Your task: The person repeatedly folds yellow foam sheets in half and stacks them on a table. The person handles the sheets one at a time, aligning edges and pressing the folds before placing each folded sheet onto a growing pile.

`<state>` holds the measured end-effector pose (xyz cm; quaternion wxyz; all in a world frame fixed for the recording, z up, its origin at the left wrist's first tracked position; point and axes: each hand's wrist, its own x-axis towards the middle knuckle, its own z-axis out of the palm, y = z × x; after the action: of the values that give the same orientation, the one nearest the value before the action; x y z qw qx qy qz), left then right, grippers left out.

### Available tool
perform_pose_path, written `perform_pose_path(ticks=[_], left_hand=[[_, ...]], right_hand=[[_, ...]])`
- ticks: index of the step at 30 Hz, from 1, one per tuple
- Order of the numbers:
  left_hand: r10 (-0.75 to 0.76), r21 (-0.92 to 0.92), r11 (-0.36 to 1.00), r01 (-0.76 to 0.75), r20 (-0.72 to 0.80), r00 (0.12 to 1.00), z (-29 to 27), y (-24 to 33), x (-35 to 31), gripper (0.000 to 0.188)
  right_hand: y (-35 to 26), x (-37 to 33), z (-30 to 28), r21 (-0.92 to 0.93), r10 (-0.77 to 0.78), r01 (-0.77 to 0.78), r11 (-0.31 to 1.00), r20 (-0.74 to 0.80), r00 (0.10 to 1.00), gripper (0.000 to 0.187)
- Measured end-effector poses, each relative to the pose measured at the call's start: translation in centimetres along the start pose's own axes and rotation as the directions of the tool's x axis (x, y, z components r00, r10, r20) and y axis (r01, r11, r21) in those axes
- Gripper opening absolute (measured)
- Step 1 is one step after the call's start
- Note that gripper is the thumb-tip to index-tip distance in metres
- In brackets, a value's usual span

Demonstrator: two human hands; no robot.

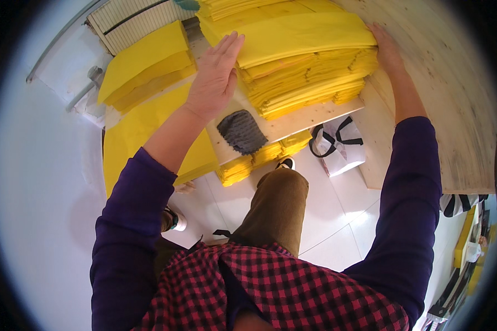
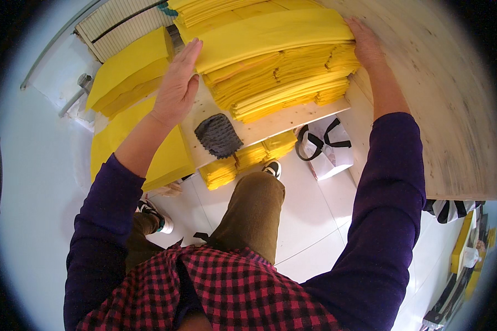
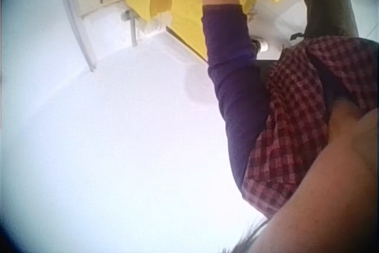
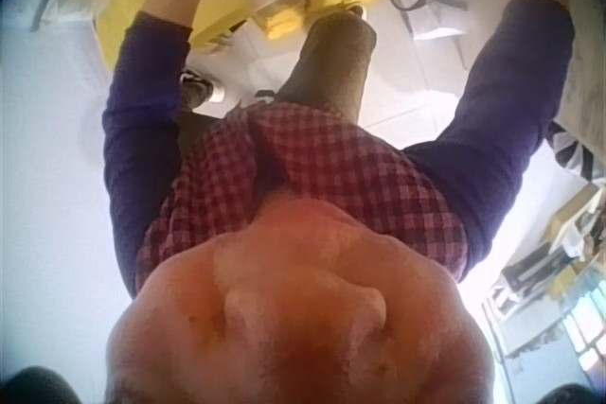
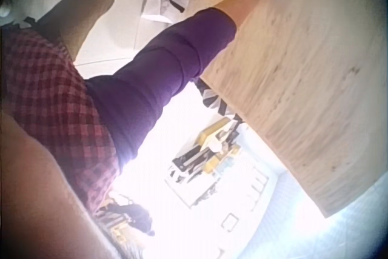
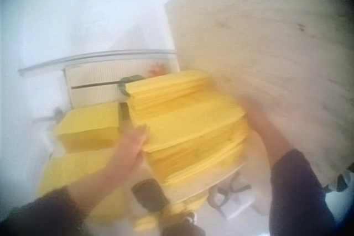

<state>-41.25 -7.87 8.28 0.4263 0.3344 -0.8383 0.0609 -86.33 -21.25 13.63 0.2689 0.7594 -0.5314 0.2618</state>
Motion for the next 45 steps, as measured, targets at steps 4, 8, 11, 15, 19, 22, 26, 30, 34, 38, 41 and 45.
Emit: perform_pose_path(ticks=[4,8,11,15,19,22,26,30,34,38,41,45], left_hand=[[-0.077,0.052,0.996,0.074,0.055,0.996,0.9,0.5,0.1,0.067],[-0.135,0.078,0.989,0.127,0.114,0.984,1.2,0.7,0.3,0.071],[-0.176,0.102,0.981,0.162,0.139,0.975,1.4,0.8,0.5,0.072],[-0.180,0.051,0.983,0.175,0.125,0.976,1.0,0.6,0.1,0.078],[-0.191,-0.194,0.960,0.202,0.074,0.979,0.1,0.6,-0.8,0.074],[-0.321,-0.557,0.767,0.319,0.097,0.942,-0.1,1.7,-1.5,0.066],[-0.355,-0.599,0.745,0.294,0.017,0.935,1.0,3.4,-0.8,0.066],[-0.383,-0.548,0.788,0.281,-0.078,0.920,2.6,4.3,0.4,0.071],[-0.383,-0.502,0.820,0.275,-0.125,0.915,3.7,4.2,0.7,0.070],[-0.376,-0.468,0.841,0.273,-0.142,0.916,4.4,3.6,1.1,0.070],[-0.387,-0.469,0.837,0.280,-0.148,0.910,4.4,3.2,1.2,0.069],[-0.399,-0.482,0.829,0.285,-0.152,0.904,3.0,3.4,-0.1,0.066]], right_hand=[[0.9,0.0,0.8,-0.003,-0.050,0.050,0.999,-0.004,0.999,0.063],[2.0,0.0,1.3,0.001,-0.096,0.096,0.995,0.000,0.995,0.058],[2.3,0.3,1.3,0.006,-0.147,0.147,0.989,-0.021,0.989,0.059],[1.6,0.1,0.0,0.295,0.018,-0.041,0.955,0.080,0.997,0.054],[-1.3,-1.6,-2.7,0.049,0.078,-0.072,0.996,-0.141,0.987,0.054],[-5.2,-5.2,-5.4,0.190,0.129,-0.077,0.979,-0.282,0.951,0.056],[-13.9,-11.4,-6.1,0.345,0.296,-0.180,0.921,-0.319,0.901,0.057],[-24.0,-17.6,-5.3,0.666,0.468,-0.324,0.672,-0.043,0.883,0.057],[-31.5,-20.8,-4.4,0.760,0.406,-0.336,0.557,0.105,0.908,0.056],[-35.0,-22.2,-3.8,0.826,0.303,-0.304,0.474,0.171,0.937,0.057],[-35.6,-22.8,-3.2,0.831,0.267,-0.295,0.472,0.184,0.946,0.054],[-35.6,-23.2,-2.6,0.820,0.235,-0.283,0.498,0.187,0.954,0.050]])
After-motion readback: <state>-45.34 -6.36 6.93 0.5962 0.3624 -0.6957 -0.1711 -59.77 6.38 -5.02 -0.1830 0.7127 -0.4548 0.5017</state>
